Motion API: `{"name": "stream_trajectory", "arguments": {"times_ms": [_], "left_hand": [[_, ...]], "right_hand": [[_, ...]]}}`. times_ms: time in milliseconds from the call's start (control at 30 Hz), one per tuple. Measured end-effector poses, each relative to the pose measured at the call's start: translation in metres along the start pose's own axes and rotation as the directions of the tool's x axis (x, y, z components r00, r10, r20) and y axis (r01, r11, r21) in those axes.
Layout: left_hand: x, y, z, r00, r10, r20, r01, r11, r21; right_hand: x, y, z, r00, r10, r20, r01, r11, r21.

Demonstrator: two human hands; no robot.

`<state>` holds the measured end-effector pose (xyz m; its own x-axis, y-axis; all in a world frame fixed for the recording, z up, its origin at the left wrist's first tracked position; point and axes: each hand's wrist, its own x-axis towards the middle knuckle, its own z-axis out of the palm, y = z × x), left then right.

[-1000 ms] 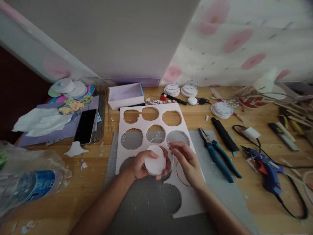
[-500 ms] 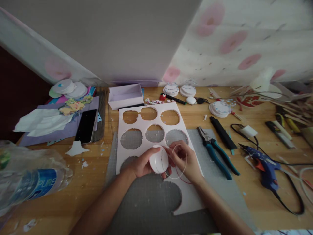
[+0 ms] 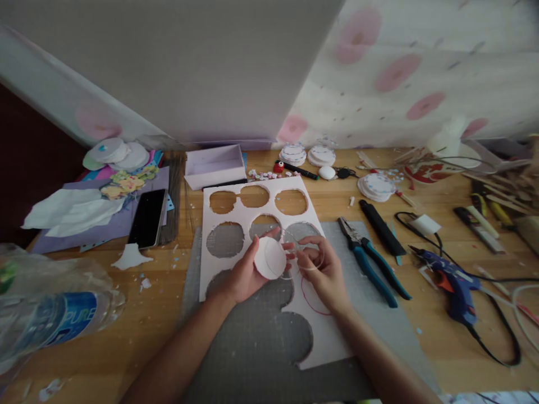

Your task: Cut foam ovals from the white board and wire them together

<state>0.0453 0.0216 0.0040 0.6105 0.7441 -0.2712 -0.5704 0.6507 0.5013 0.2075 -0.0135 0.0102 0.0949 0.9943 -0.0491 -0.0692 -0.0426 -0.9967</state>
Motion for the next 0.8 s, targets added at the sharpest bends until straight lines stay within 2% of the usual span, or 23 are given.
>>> {"name": "stream_trajectory", "arguments": {"times_ms": [100, 233, 333, 467, 633, 800], "left_hand": [[-0.001, 0.0, 0.001, 1.0, -0.022, 0.004, 0.022, 1.0, -0.019], [-0.002, 0.001, 0.002, 0.997, 0.001, -0.071, 0.001, 1.0, 0.025], [-0.001, 0.0, 0.001, 0.987, 0.066, -0.148, -0.052, 0.994, 0.098], [-0.001, -0.003, -0.001, 0.961, 0.164, -0.223, -0.116, 0.97, 0.213], [-0.001, -0.006, -0.001, 0.944, 0.245, -0.221, -0.162, 0.928, 0.337], [-0.003, -0.011, -0.002, 0.897, 0.386, -0.217, -0.246, 0.842, 0.479]], "right_hand": [[-0.002, -0.001, 0.002, 1.0, 0.007, -0.003, -0.007, 1.0, -0.016], [-0.006, -0.001, 0.006, 1.0, -0.025, 0.016, 0.025, 1.0, -0.001], [-0.008, 0.001, 0.009, 1.0, -0.02, 0.001, 0.02, 1.0, 0.002], [-0.009, 0.002, 0.011, 0.998, 0.052, 0.03, -0.052, 0.999, -0.004], [-0.01, -0.002, 0.013, 0.991, 0.123, 0.051, -0.124, 0.992, 0.015], [-0.014, -0.003, 0.017, 0.988, 0.149, 0.047, -0.152, 0.985, 0.076]]}}
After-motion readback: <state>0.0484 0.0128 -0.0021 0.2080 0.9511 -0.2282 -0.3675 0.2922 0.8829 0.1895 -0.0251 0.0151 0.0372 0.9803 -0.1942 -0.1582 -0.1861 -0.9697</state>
